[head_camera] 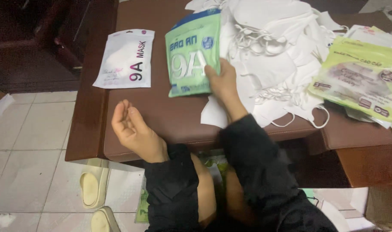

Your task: Inspecting, unfolding, and stacking face masks to prepare them for packaging.

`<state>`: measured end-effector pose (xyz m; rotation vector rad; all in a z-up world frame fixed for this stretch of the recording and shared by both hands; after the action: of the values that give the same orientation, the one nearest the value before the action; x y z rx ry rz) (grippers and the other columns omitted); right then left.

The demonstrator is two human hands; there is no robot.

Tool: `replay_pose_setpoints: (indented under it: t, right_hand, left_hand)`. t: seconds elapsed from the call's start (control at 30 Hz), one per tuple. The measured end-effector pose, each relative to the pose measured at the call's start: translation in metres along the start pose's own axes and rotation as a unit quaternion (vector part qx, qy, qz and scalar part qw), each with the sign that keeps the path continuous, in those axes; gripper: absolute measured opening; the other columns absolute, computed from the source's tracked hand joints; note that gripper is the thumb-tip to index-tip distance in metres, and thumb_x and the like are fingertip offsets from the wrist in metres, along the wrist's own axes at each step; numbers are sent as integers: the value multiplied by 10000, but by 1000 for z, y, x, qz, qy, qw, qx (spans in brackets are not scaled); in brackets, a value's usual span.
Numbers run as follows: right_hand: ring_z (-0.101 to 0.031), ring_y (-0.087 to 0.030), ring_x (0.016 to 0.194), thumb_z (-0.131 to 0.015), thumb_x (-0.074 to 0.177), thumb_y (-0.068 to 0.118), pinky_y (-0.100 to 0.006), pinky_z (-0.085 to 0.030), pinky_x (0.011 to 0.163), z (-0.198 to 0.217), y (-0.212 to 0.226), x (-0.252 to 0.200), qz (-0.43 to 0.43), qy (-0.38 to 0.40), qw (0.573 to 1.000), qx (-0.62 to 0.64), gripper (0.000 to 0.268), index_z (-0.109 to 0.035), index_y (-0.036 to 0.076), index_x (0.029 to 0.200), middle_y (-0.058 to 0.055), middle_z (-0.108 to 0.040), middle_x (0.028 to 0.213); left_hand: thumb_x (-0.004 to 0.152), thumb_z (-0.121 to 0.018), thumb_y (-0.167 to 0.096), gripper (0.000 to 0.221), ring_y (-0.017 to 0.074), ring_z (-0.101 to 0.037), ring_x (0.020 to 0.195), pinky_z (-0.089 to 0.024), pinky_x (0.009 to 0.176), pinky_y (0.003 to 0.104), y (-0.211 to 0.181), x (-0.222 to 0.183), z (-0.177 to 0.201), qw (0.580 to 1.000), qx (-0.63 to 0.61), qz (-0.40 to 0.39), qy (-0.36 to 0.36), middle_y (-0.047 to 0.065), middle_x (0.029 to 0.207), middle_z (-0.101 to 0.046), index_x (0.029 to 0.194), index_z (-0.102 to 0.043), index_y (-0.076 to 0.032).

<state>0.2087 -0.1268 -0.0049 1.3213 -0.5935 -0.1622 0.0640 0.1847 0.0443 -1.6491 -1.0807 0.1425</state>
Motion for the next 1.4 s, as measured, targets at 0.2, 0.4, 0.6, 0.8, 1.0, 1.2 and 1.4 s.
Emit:
replay_pose_setpoints:
  t: [0.2,0.4,0.6,0.8,1.0,1.2,1.4]
  right_hand:
    - [-722,-370,1081,-767,832,307,-466,-601,904,-48,36,17,-53,36,989,-137,469,-704,62,1226,-201,-747,1076]
    - [-579,-461,1284,-735,903,79,-526,-509,1060,-61,39,33,82,47,946,-310,507,-587,-72,1363,-315,-611,1300]
    - [-326,-517,1453,-692,966,479,-676,-327,1150,-85,91,-28,140,211,858,-447,644,-574,79,1456,-309,-397,1551]
    - [-335,-493,1465,-713,961,287,-701,-342,1125,-114,45,-28,143,265,800,-519,689,-427,196,1580,-221,-376,1606]
    - [-510,-516,1340,-575,1001,105,-591,-466,1075,-143,1,-9,279,231,821,-442,528,-525,225,1512,-249,-558,1435]
    - [-517,-522,1336,-572,975,45,-543,-460,1109,-145,4,-20,285,248,818,-434,588,-485,175,1542,-279,-590,1398]
    - [-520,-541,1325,-481,1052,46,-566,-431,1127,-146,20,-21,285,264,875,-287,452,-542,117,1494,-323,-607,1367]
  left_hand:
    - [1057,-602,-51,224,201,-589,1237,-453,1087,327,5,-1,2,1000,-23,-6,-5,124,1239,-584,1276,-567,-13]
    - [1049,-595,-32,202,208,-621,1224,-482,1074,323,-1,-3,3,1000,-15,4,-20,128,1213,-604,1248,-580,5]
    - [1043,-605,-26,207,212,-595,1224,-453,1071,335,2,-7,2,1000,7,-7,-9,128,1194,-606,1249,-585,-11]
    - [1043,-594,-42,169,205,-604,1223,-470,1059,324,-9,-10,-4,1000,6,12,6,140,1202,-638,1211,-607,-20]
    - [1047,-606,-72,148,208,-597,1222,-468,1050,335,1,-10,-7,1000,8,7,18,152,1187,-656,1184,-626,-22]
    - [1049,-603,-84,146,215,-622,1209,-490,1038,331,-8,-14,-14,999,18,7,31,159,1167,-676,1169,-636,-6]
    - [1031,-612,-43,129,226,-629,1185,-497,1028,346,8,-19,-18,999,-1,-7,33,164,1128,-676,1149,-644,0]
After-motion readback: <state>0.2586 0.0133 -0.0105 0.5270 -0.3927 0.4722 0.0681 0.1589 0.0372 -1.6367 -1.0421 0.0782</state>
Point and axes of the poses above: each hand's wrist, its own x-axis towards the middle knuckle, its own z-axis out of the back of the hand, y = z × x, the point moved 9 cm from there along x, towards the middle knuckle
